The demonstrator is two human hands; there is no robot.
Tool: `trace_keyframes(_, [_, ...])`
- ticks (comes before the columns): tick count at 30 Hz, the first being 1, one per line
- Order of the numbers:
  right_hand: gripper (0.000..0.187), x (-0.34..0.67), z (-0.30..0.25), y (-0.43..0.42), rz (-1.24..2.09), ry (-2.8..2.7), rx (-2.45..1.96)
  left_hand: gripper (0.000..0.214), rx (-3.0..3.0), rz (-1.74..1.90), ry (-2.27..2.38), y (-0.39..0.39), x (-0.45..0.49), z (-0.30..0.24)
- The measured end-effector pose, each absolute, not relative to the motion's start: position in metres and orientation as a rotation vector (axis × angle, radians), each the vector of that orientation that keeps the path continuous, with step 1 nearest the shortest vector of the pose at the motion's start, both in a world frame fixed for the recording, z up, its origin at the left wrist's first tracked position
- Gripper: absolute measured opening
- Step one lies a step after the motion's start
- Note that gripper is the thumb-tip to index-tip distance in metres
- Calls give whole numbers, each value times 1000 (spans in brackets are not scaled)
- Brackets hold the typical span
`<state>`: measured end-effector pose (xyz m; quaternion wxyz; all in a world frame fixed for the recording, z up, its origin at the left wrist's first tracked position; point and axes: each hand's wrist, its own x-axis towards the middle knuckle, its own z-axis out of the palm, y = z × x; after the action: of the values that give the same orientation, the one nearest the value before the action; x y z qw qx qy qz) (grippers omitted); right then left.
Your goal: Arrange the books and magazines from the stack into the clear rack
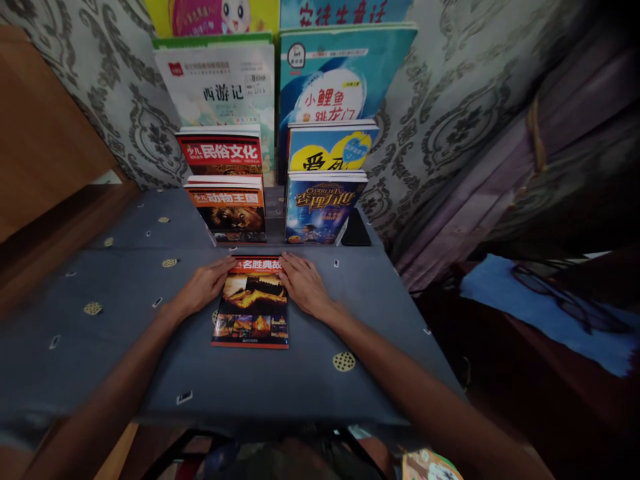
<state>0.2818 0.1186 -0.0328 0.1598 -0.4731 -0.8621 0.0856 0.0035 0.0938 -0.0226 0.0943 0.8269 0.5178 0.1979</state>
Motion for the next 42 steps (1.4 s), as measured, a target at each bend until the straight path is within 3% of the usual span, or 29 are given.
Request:
trace_keyframes(13, [46,281,-32,118,245,-2459,-1335,49,2478,580,1540,79,2,-21])
trace_keyframes(32, [47,282,-40,120,260,-2433,-1291,42,2505,597,1463,-25,-7,-15])
trace_keyframes(42, [46,282,-41,121,269,-2430,-1289,57,2598,656,1376,-68,-9,-17])
